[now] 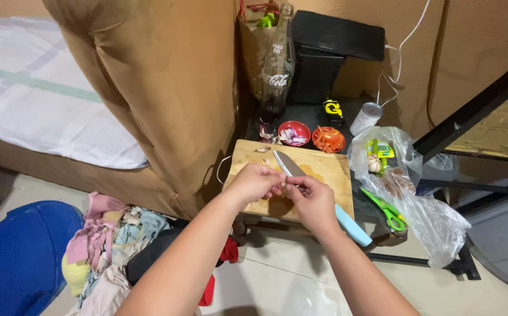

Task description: The person is sitting on the floor and using a knife to slice a tomato and then peel and chop garlic on a wooden cutting board.

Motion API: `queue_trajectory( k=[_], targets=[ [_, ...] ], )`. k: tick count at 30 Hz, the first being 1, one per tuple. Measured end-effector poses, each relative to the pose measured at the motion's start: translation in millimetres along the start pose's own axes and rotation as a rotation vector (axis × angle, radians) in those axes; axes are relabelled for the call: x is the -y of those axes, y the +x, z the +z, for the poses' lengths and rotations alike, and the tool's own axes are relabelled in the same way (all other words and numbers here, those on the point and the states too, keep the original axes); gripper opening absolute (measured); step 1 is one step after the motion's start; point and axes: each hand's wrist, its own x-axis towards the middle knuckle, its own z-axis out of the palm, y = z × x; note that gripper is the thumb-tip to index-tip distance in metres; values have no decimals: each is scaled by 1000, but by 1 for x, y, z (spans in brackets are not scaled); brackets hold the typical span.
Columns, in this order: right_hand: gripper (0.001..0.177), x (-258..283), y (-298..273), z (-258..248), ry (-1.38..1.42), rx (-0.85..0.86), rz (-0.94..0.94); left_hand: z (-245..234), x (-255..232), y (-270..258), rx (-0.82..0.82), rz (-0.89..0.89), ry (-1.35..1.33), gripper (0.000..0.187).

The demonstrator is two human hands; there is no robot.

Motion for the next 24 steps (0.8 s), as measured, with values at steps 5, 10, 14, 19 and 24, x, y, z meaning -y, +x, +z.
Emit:
queue_trajectory(
  k=[5,10,14,19,24],
  targets=[
    [21,-12,3,-1,130,90,22,2,17,-1,13,45,-83,23],
    [32,-11,4,-11,143,41,117,5,16,-8,53,92,-107,25],
    [27,-11,4,-15,126,65,37,10,13,-7,69,108,-91,26],
    [25,-8,1,-15,53,58,34,12,12,-11,46,70,-56,25],
    [27,6,2,-25,-213,61,-28,11,10,-14,-66,151,38,19]
  ],
)
